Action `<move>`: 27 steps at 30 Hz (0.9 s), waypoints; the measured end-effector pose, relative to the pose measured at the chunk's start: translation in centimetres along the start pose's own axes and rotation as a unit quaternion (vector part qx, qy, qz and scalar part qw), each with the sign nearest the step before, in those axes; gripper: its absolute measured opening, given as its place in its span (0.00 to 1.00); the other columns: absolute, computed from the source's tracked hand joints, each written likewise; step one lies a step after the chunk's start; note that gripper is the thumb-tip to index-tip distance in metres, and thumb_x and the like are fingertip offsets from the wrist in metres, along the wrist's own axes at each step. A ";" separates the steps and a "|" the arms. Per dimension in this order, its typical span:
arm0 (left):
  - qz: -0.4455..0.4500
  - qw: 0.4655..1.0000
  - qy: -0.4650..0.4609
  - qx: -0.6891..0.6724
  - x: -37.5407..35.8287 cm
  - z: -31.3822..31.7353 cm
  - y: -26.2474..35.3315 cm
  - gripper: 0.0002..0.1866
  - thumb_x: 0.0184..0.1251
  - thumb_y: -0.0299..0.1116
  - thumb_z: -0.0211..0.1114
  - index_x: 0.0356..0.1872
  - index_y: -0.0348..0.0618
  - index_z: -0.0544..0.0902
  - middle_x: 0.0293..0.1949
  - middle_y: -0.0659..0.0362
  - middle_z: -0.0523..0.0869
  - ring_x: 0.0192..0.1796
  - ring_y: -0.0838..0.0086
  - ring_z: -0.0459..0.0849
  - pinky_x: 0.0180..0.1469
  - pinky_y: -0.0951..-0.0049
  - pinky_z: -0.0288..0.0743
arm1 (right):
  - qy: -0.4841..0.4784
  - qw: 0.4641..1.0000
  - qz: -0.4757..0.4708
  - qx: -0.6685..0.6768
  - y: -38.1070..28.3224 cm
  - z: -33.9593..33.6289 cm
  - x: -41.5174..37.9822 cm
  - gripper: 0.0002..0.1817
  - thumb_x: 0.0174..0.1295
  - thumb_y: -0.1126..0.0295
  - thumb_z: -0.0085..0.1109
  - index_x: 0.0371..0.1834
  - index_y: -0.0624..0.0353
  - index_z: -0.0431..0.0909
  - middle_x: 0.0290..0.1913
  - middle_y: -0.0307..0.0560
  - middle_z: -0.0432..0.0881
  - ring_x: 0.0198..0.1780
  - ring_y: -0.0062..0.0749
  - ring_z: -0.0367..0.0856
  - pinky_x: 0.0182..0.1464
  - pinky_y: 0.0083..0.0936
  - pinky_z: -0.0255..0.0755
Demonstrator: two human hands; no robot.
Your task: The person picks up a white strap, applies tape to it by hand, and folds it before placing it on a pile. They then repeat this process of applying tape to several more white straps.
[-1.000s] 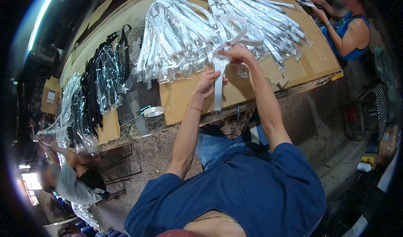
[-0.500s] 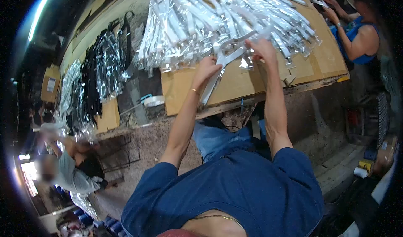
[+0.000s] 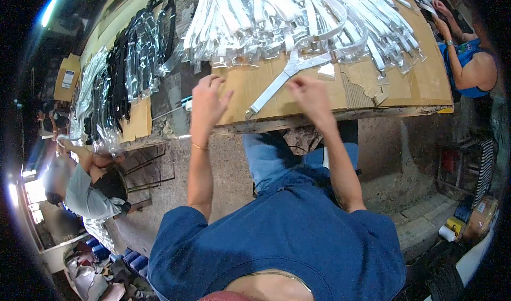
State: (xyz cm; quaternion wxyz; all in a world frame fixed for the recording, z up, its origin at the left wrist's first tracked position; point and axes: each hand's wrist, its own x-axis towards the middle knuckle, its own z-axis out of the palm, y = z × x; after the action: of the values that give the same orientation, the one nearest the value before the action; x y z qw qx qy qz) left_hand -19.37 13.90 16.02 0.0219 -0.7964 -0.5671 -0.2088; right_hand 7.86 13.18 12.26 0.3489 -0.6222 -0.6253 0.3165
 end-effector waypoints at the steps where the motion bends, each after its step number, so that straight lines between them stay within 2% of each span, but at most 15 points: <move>1: -0.020 0.998 -0.060 0.022 -0.4 -0.5 -1.7 0.17 0.55 0.41 0.70 0.42 0.41 0.83 0.44 0.51 0.83 0.50 0.59 0.81 0.50 0.60 0.73 | -0.055 0.998 -0.036 0.006 -1.5 2.4 0.0 0.15 0.60 0.61 0.64 0.36 0.65 0.84 0.30 0.53 0.86 0.32 0.39 0.85 0.36 0.32 0.77; 2: -0.041 0.991 -0.119 0.045 -0.8 -0.9 -2.9 0.18 0.55 0.42 0.70 0.41 0.41 0.84 0.42 0.51 0.84 0.48 0.59 0.82 0.49 0.60 0.73 | -0.110 0.991 -0.073 0.012 -3.0 5.1 0.2 0.16 0.60 0.60 0.63 0.34 0.66 0.84 0.30 0.55 0.85 0.33 0.44 0.85 0.37 0.35 0.77; 4: -0.074 0.984 -0.153 0.052 -1.2 -0.9 -4.0 0.18 0.56 0.44 0.69 0.41 0.41 0.84 0.39 0.51 0.85 0.45 0.58 0.83 0.47 0.59 0.75 | -0.239 0.954 -0.091 -0.154 -5.8 9.8 1.3 0.18 0.60 0.59 0.61 0.31 0.68 0.82 0.30 0.60 0.84 0.37 0.49 0.85 0.41 0.38 0.77; 5: -0.102 0.975 -0.189 0.052 -1.4 -0.9 -4.6 0.19 0.56 0.45 0.68 0.41 0.41 0.84 0.37 0.51 0.86 0.43 0.58 0.84 0.44 0.59 0.76 | -0.236 0.955 -0.097 -0.152 -6.3 11.5 1.4 0.18 0.60 0.59 0.61 0.31 0.68 0.82 0.30 0.60 0.84 0.37 0.49 0.85 0.41 0.38 0.77; 7: -0.091 0.981 -0.169 0.038 -2.3 -0.4 -5.6 0.18 0.56 0.45 0.68 0.41 0.41 0.84 0.34 0.50 0.86 0.41 0.57 0.85 0.43 0.58 0.77 | -0.153 0.966 -0.112 -0.176 -6.8 14.3 1.4 0.19 0.60 0.58 0.60 0.31 0.69 0.80 0.32 0.63 0.83 0.39 0.51 0.84 0.44 0.40 0.76; 11: -0.125 0.976 -0.176 0.025 -3.3 -0.3 -6.1 0.17 0.57 0.44 0.66 0.42 0.44 0.85 0.35 0.49 0.87 0.40 0.55 0.86 0.44 0.59 0.78 | -0.147 0.966 -0.097 -0.189 -5.4 16.9 2.4 0.17 0.60 0.60 0.58 0.36 0.67 0.80 0.34 0.64 0.83 0.39 0.54 0.83 0.46 0.45 0.75; 12: -0.138 0.974 -0.176 0.025 -3.5 -0.5 -6.1 0.16 0.58 0.44 0.66 0.41 0.44 0.86 0.35 0.49 0.87 0.39 0.55 0.86 0.43 0.59 0.78 | -0.141 0.977 -0.123 -0.103 -4.7 17.2 2.9 0.16 0.59 0.61 0.58 0.35 0.67 0.80 0.33 0.62 0.83 0.37 0.52 0.83 0.45 0.45 0.76; 13: -0.137 0.975 -0.175 0.024 -3.7 -1.6 -5.5 0.16 0.58 0.44 0.66 0.41 0.44 0.86 0.35 0.49 0.87 0.39 0.55 0.86 0.43 0.59 0.78 | -0.134 0.980 -0.149 -0.016 -4.7 16.9 3.0 0.15 0.59 0.62 0.59 0.35 0.66 0.80 0.33 0.61 0.83 0.35 0.50 0.83 0.44 0.44 0.76; 14: -0.153 0.980 -0.130 -0.002 -4.5 -2.8 -4.8 0.15 0.58 0.41 0.66 0.41 0.43 0.85 0.34 0.47 0.87 0.38 0.54 0.86 0.42 0.59 0.78 | -0.133 0.980 -0.150 -0.019 -4.5 16.3 2.9 0.15 0.59 0.62 0.59 0.35 0.66 0.80 0.33 0.61 0.83 0.35 0.50 0.83 0.44 0.44 0.76; 16: -0.172 0.981 -0.087 -0.034 -5.9 -5.8 -2.3 0.14 0.57 0.39 0.67 0.41 0.43 0.85 0.32 0.45 0.86 0.36 0.53 0.86 0.40 0.60 0.78 | -0.207 0.961 -0.064 0.170 -5.9 12.3 1.4 0.11 0.60 0.66 0.60 0.32 0.65 0.79 0.30 0.54 0.84 0.33 0.36 0.84 0.39 0.33 0.77; 17: -0.183 0.974 -0.074 -0.107 -6.7 -7.4 -0.6 0.14 0.57 0.37 0.67 0.43 0.43 0.84 0.32 0.45 0.86 0.36 0.53 0.86 0.40 0.60 0.78 | -0.212 0.961 -0.060 0.165 -6.4 10.6 0.3 0.11 0.60 0.66 0.60 0.32 0.65 0.79 0.30 0.54 0.84 0.33 0.36 0.84 0.39 0.33 0.77; 19: -0.199 0.959 -0.073 -0.189 -8.5 -8.8 2.5 0.14 0.57 0.36 0.67 0.44 0.43 0.84 0.32 0.45 0.86 0.35 0.53 0.86 0.40 0.61 0.78 | -0.242 0.893 -0.005 0.379 -6.6 7.1 -2.6 0.09 0.61 0.69 0.62 0.29 0.65 0.79 0.29 0.46 0.84 0.32 0.21 0.81 0.35 0.20 0.75; 22: -0.155 0.943 -0.135 -0.263 -10.7 -7.0 7.0 0.16 0.57 0.32 0.66 0.48 0.44 0.82 0.29 0.46 0.85 0.34 0.55 0.86 0.38 0.62 0.78 | -0.282 0.908 0.045 0.307 -5.3 1.8 -6.7 0.06 0.63 0.73 0.62 0.30 0.64 0.77 0.29 0.43 0.84 0.31 0.19 0.81 0.35 0.18 0.75; 24: -0.195 0.863 -0.271 -0.379 -12.0 -4.1 9.4 0.16 0.57 0.31 0.64 0.47 0.43 0.81 0.26 0.47 0.84 0.31 0.57 0.85 0.36 0.63 0.76 | -0.281 0.913 0.113 0.272 -2.3 -0.2 -9.5 0.07 0.58 0.74 0.67 0.28 0.64 0.78 0.28 0.41 0.84 0.31 0.18 0.81 0.35 0.17 0.75; 27: -0.213 0.817 -0.235 -0.481 -15.3 3.8 12.7 0.11 0.56 0.29 0.62 0.41 0.39 0.79 0.25 0.48 0.83 0.28 0.61 0.84 0.33 0.65 0.74 | -0.223 0.933 0.141 0.245 1.6 -2.2 -13.1 0.07 0.52 0.80 0.69 0.27 0.62 0.78 0.27 0.39 0.83 0.32 0.18 0.81 0.36 0.16 0.75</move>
State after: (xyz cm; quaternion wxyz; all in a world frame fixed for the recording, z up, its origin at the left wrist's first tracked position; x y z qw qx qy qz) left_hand -10.70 -3.28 9.67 -0.5428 -0.5898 -0.5381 -0.2607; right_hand 10.36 0.03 11.65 0.2937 -0.5122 -0.4959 0.6368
